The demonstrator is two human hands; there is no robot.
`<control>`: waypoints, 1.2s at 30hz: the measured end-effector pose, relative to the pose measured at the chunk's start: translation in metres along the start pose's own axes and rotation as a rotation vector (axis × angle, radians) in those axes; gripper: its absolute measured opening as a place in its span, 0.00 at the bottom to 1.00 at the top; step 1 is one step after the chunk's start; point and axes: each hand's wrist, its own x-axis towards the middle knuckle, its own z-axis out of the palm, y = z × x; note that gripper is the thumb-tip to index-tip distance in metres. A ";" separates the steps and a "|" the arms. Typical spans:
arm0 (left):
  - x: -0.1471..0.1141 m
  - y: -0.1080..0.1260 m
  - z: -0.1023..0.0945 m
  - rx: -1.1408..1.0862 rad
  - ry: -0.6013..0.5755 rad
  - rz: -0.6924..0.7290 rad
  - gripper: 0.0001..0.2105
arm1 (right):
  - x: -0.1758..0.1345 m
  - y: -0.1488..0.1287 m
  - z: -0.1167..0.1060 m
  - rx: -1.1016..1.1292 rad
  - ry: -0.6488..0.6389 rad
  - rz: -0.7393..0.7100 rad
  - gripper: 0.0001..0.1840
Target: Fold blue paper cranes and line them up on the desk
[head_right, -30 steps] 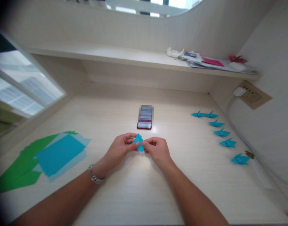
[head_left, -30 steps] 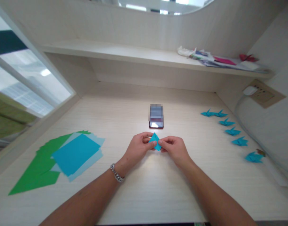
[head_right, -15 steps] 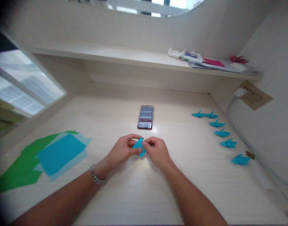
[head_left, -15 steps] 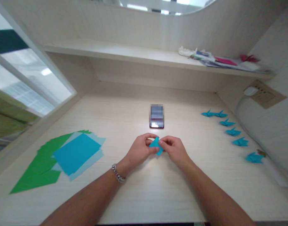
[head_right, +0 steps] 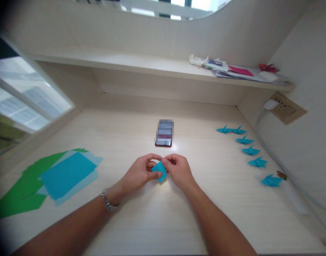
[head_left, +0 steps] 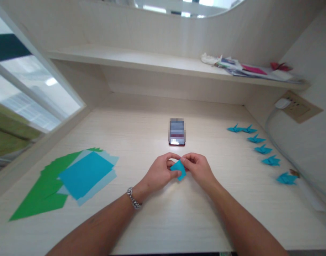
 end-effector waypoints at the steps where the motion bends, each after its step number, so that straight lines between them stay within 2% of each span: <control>1: 0.000 0.000 0.000 0.005 -0.002 0.001 0.19 | 0.000 -0.001 0.000 -0.008 0.008 -0.002 0.11; 4: -0.001 0.002 0.001 0.010 -0.002 0.001 0.19 | 0.000 -0.003 0.000 -0.010 0.023 0.003 0.11; 9: 0.000 0.005 -0.002 0.001 0.027 0.004 0.20 | 0.002 -0.006 -0.004 0.091 -0.026 0.080 0.15; 14: 0.000 0.002 -0.002 0.009 0.012 0.008 0.20 | 0.002 -0.002 -0.005 0.014 -0.082 0.037 0.12; 23: 0.000 -0.001 -0.001 0.030 -0.012 0.022 0.20 | 0.000 -0.004 -0.005 -0.043 -0.026 -0.040 0.08; 28: -0.001 -0.001 0.000 0.027 -0.017 0.020 0.20 | -0.001 -0.006 -0.005 0.044 -0.047 0.040 0.11; 33: -0.001 -0.001 0.000 0.048 -0.007 0.027 0.20 | -0.001 -0.005 -0.005 -0.013 -0.032 -0.017 0.11; 36: -0.001 0.002 0.000 0.049 0.005 0.022 0.20 | 0.000 -0.006 -0.006 0.040 -0.066 0.051 0.15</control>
